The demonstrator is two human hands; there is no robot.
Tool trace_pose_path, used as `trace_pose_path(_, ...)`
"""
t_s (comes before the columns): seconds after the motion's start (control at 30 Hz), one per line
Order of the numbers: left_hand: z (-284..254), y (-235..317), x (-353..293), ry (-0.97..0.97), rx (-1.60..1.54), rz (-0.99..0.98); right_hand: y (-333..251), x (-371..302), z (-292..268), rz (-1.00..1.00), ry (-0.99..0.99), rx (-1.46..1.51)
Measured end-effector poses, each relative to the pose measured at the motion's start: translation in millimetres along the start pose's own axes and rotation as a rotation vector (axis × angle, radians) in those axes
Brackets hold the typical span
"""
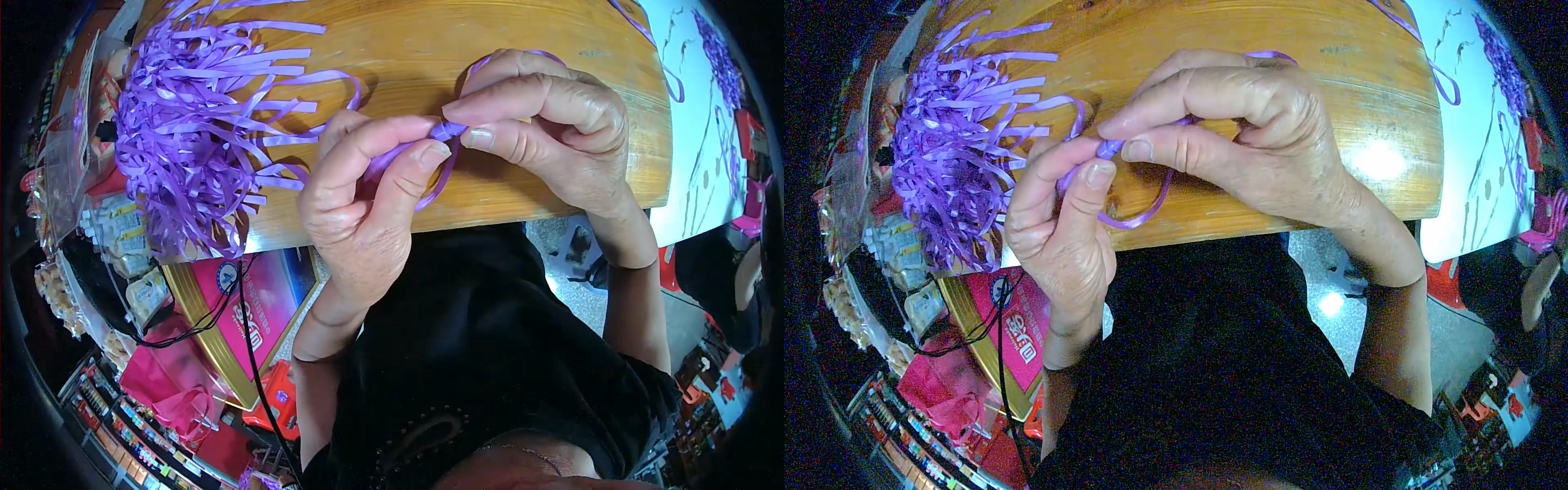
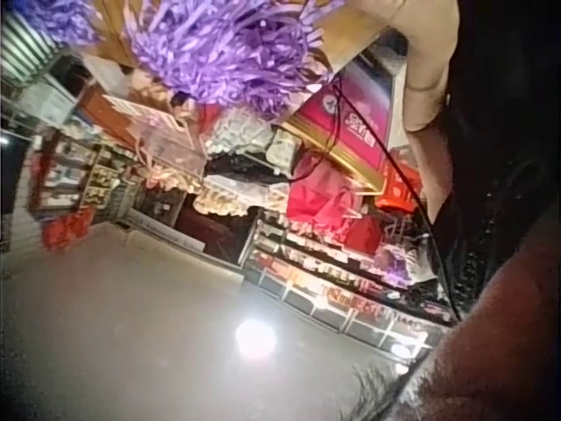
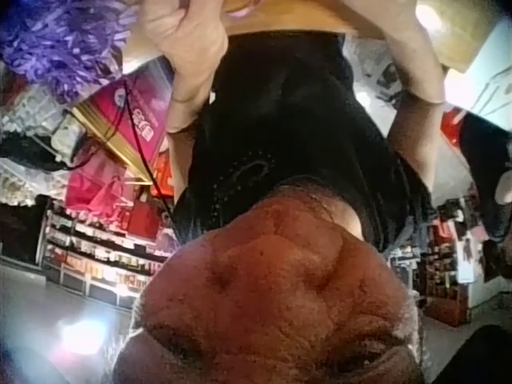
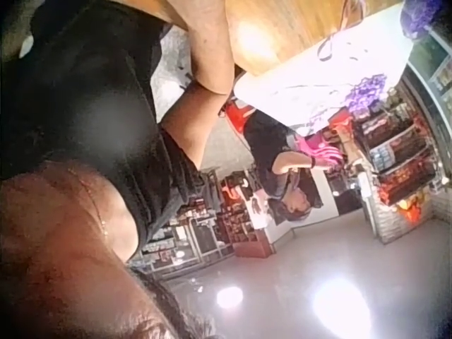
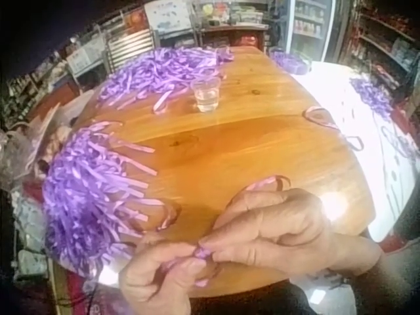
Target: Tying knots in individual purple plastic ribbons to create a pom-pom.
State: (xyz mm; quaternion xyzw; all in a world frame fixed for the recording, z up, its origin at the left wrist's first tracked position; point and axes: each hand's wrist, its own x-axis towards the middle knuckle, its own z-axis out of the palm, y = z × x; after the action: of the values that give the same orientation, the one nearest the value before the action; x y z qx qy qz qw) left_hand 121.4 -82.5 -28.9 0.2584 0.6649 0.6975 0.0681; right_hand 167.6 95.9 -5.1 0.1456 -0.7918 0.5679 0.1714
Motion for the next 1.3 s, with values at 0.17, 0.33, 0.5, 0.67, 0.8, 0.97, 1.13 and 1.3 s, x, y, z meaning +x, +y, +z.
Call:
trace_pose_path(0.17, 2.2, 2.0, -3.6, 0.030, -0.061, 0.003, -0.7, 0.5, 1.8, -0.016, -0.023, 0.002)
trace_pose_path(0.33, -0.3, 1.3, -1.2, -0.006, 0.017, 0.082, 0.2, -1.4, 4.7, 0.041, 0.022, 0.076)
trace_pose_path(0.5, -2.6, 2.8, 1.0, -0.001, 0.046, 0.118, 1.2, 0.0, -0.4, -0.068, -0.034, -0.052)
trace_pose_path(0.67, -5.5, 1.3, 0.5, -0.015, 0.104, 0.141, 2.0, 0.5, -0.4, -0.160, -0.027, -0.137)
trace_pose_path(0.8, -4.9, 2.9, 0.8, -0.016, 0.048, 0.122, 0.8, 1.1, 0.5, -0.184, -0.026, -0.141)
trace_pose_path(0.97, -4.6, -1.2, 0.0, -0.021, -0.052, 0.083, 1.9, 0.3, 1.2, -0.142, -0.034, -0.067)
trace_pose_path(1.13, -4.8, -2.3, -0.9, -0.033, -0.215, -0.029, 5.1, -1.5, 2.3, -0.080, -0.034, 0.060)
trace_pose_path(1.3, -5.4, -3.4, 0.1, -0.023, -0.165, 0.015, 6.2, -0.3, 2.9, -0.068, -0.037, 0.073)
